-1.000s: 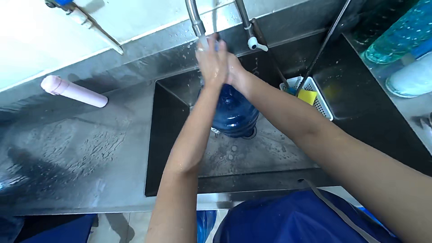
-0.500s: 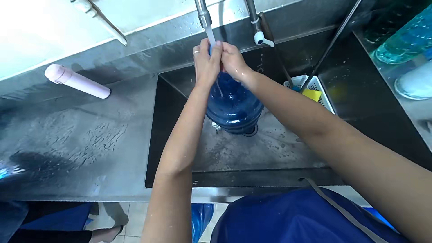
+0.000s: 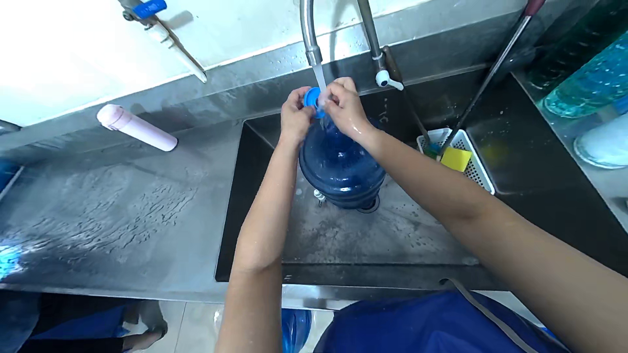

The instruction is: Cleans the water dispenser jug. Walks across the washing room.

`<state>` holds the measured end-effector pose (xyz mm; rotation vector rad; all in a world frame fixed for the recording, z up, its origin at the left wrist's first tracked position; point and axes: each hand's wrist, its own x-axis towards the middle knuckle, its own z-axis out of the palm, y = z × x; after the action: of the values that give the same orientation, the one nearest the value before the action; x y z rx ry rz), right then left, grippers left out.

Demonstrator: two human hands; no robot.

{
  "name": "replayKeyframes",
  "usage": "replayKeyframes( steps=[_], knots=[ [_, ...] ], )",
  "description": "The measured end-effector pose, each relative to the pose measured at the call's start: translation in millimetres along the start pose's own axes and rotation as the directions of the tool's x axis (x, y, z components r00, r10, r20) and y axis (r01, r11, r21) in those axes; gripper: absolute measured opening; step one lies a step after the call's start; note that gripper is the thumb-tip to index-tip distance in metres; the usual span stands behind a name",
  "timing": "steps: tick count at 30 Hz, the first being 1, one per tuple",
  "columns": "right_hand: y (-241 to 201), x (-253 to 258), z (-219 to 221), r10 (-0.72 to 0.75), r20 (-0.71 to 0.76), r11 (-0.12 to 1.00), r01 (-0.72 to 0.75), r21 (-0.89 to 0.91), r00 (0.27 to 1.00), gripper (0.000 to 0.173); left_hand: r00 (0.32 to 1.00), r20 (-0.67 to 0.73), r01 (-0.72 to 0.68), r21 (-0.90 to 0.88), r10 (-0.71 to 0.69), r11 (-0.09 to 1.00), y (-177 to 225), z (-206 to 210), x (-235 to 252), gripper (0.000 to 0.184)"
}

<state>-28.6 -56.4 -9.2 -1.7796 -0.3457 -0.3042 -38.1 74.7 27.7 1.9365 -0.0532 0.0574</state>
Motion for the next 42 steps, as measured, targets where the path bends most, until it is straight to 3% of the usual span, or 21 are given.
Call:
replayKeyframes(
  steps=[2,4,7,9,12,14,16,18,20,23,26,28,30,32,33,35,38,40,42],
  knots=[
    [4,0,2,-0.007,0.01,0.999,0.007,0.041,1.0,0.036,0.997,0.016,-0.068,-0.092,0.069,0.993,-8,3,-2,0.041],
    [9,2,-1,0.009,0.12,0.997,-0.018,0.074,0.993,0.054,0.977,0.037,-0.205,-0.103,0.21,0.973,-18,6,-2,0.041],
    [5,2,-3,0.096,0.163,0.994,-0.103,0.036,0.982,0.043,0.951,0.028,-0.307,0.006,0.307,0.952,-26,11,-3,0.04],
    [4,-2,3,0.131,0.091,0.991,-0.133,0.01,0.987,0.035,0.946,-0.042,-0.31,0.158,0.32,0.937,-25,21,-6,0.032],
    [8,-4,8,0.067,-0.009,0.998,-0.067,0.013,0.998,0.025,0.914,-0.077,-0.346,0.363,0.398,0.865,-15,29,-14,0.025],
    [15,-1,-6,0.048,0.118,0.998,-0.054,0.046,0.992,0.027,0.917,-0.041,-0.35,0.391,0.396,0.852,-11,26,-16,0.024],
    [37,3,-24,-0.014,0.321,0.982,-0.048,0.182,0.947,0.043,0.959,0.034,-0.274,0.371,0.282,0.887,-6,21,-16,0.025],
    [67,-8,-29,-0.025,0.468,0.945,-0.132,0.299,0.883,0.079,0.974,0.118,-0.227,0.42,0.195,0.878,-3,21,-16,0.028],
    [84,-31,-14,0.086,0.363,0.951,-0.186,0.248,0.928,0.086,0.962,0.206,-0.264,0.546,0.177,0.795,2,29,-15,0.032],
    [85,-44,10,0.218,0.14,0.976,-0.216,-0.026,0.966,0.086,0.954,0.287,-0.27,0.685,0.09,0.676,11,40,-8,0.036],
    [85,-32,-17,0.091,0.196,0.995,-0.082,-0.054,0.976,0.076,0.939,0.343,-0.276,0.694,0.032,0.665,16,34,2,0.033],
    [86,-8,-59,0.035,0.05,0.979,-0.024,-0.201,0.998,0.065,0.938,0.345,-0.268,0.704,0.013,0.658,18,33,7,0.032],
    [83,24,-95,0.224,-0.103,0.904,-0.246,-0.351,0.969,0.067,0.946,0.325,-0.248,0.706,0.008,0.663,13,35,8,0.032],
    [100,52,-114,0.494,-0.045,0.786,-0.468,-0.405,0.868,0.081,0.95,0.309,-0.253,0.701,0.036,0.667,5,37,6,0.032],
    [113,65,-124,0.541,0.019,0.779,-0.492,-0.389,0.841,0.082,0.952,0.3,-0.259,0.695,0.057,0.671,3,37,7,0.032],
    [118,68,-133,0.508,0.042,0.808,-0.459,-0.371,0.86,0.074,0.96,0.261,-0.258,0.665,0.105,0.701,-3,35,8,0.034],
    [82,19,-101,0.281,0.066,0.885,-0.232,-0.405,0.957,0.089,0.968,0.142,-0.25,0.59,0.205,0.768,-16,40,7,0.032],
    [77,-12,-53,0.101,0.205,0.974,-0.055,-0.218,0.974,0.102,0.951,0.052,-0.284,0.538,0.305,0.794,-32,46,5,0.033],
    [84,-35,-3,0.077,0.217,0.996,-0.082,0.016,0.973,0.092,0.931,0.019,-0.309,0.572,0.364,0.76,-42,52,0,0.044]
  ],
)
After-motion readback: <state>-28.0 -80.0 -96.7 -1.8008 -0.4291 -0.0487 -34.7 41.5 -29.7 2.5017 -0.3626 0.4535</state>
